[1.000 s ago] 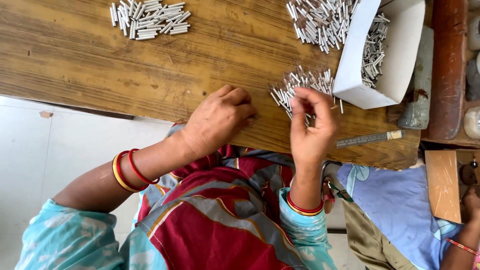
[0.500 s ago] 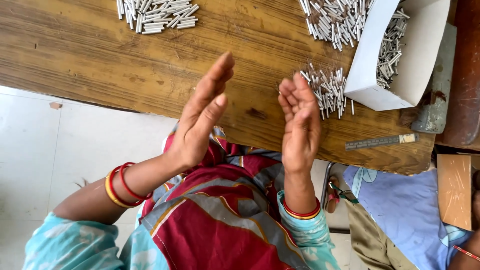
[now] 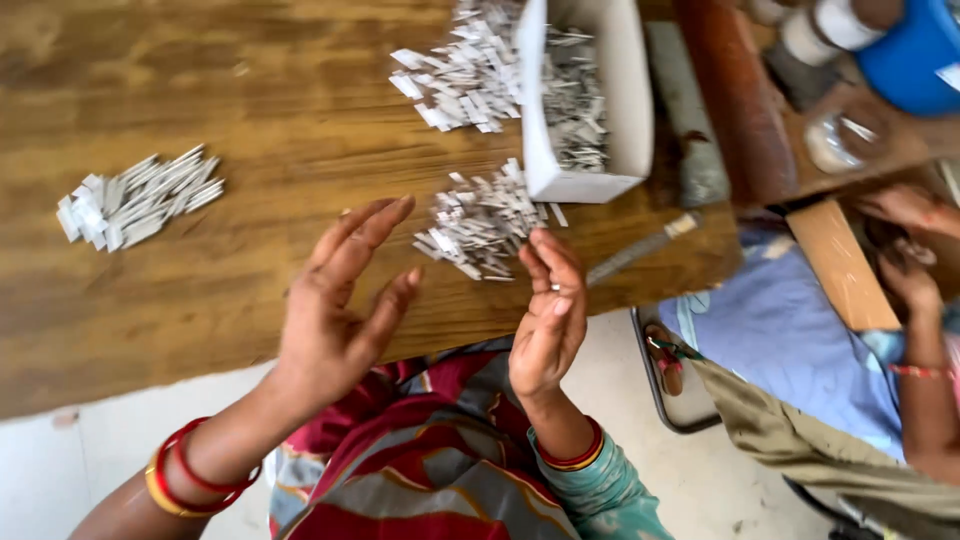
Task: The person sorts and assembles small cylindrical metal parts at a workbench.
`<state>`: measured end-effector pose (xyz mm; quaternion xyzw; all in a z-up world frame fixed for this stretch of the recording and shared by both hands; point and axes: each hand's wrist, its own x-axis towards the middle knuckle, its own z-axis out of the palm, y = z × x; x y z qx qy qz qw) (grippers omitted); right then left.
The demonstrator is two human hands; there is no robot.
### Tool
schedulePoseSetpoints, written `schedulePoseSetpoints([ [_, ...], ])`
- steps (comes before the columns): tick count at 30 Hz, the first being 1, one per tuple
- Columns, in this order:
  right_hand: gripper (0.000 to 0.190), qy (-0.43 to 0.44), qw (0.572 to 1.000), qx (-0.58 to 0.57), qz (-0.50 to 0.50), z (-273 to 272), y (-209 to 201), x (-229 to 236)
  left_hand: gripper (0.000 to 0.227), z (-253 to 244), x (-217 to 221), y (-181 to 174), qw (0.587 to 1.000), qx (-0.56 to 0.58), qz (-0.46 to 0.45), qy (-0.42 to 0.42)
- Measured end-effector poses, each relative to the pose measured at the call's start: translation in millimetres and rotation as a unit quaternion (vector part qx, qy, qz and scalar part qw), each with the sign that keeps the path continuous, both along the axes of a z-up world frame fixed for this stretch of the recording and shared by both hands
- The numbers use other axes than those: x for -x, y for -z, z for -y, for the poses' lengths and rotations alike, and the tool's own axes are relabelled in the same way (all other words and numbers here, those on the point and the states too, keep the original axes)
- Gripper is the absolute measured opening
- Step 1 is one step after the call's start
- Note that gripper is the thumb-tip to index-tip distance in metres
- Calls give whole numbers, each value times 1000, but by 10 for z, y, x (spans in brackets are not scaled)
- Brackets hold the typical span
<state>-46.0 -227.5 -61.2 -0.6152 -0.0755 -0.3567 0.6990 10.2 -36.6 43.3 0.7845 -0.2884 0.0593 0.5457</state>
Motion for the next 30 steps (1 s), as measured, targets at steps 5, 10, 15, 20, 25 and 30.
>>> schedulePoseSetpoints([
  [5, 33, 146, 988, 45, 15, 495, 134, 409, 37, 739, -394, -438, 978, -119, 116, 125],
  [10, 24, 192, 977, 84, -49, 948, 147, 672, 28, 1873, -1144, -381, 946, -197, 184, 180],
  [15, 21, 207, 972, 108, -40, 1343, 194, 517, 25, 2892, -1997, -159, 912, -352, 186, 101],
  [20, 17, 213, 973, 82, -25, 1506, 353, 205, 28, 3601, -2792, 194, 846, -495, 184, 70],
  [25, 16, 203, 975, 76, -39, 1506, 385, 116, 57, 3917, -3068, 271, 775, -612, 128, 87],
  [30, 16, 243, 961, 126, -30, 1468, 441, 30, 69, 4097, -3379, 510, 679, -722, 52, 122],
])
